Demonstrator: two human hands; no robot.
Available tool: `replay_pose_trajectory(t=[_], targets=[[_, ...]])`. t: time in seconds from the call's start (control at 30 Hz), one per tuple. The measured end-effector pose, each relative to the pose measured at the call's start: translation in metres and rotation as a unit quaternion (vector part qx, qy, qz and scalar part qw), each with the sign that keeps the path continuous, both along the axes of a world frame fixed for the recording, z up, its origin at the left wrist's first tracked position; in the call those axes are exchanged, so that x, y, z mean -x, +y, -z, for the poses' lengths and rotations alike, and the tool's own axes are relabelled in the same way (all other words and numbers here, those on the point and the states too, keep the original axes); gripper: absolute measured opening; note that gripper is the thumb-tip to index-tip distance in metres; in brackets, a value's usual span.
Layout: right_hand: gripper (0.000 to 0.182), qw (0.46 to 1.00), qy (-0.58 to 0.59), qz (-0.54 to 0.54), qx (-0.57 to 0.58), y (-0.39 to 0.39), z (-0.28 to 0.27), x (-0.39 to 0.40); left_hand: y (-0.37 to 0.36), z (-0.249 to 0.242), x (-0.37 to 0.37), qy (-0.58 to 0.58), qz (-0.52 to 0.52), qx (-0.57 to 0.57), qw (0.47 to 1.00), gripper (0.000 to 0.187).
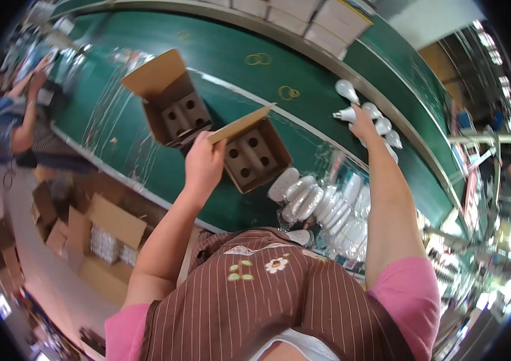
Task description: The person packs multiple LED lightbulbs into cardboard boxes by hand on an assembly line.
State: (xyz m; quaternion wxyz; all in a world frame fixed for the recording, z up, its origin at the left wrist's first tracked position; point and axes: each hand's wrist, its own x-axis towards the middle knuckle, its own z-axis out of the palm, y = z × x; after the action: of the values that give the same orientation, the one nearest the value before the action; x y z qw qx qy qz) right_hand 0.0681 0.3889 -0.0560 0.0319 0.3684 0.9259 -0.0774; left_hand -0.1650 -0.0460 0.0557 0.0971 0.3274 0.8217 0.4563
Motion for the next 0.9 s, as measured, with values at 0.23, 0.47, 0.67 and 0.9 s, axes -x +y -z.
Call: replay_pose_trajectory(t=[0.23,0.47,0.67,0.9], targets=[[0.058,0.991,0.116,0.036,0.058,-0.106,-0.112,0.035,-0.002,0.003,0.001,-0.02,-0.009,0.002,1.0,0.015],[0.047,0.969,0.012,-0.247,0.022,-0.277,-0.228,0.083,0.001,0.005,-0.001,-0.039,-0.014,-0.027,0.999,0.014],[0.043,0.957,-0.071,-0.281,-0.003,-0.314,-0.148,0.149,-0.001,0.003,-0.001,-0.008,0.0,-0.027,1.0,0.014],[0.026,0.953,-0.132,-0.272,-0.028,-0.338,-0.104,0.164,-0.002,0.006,0.003,-0.022,0.016,-0.008,1.0,0.016]])
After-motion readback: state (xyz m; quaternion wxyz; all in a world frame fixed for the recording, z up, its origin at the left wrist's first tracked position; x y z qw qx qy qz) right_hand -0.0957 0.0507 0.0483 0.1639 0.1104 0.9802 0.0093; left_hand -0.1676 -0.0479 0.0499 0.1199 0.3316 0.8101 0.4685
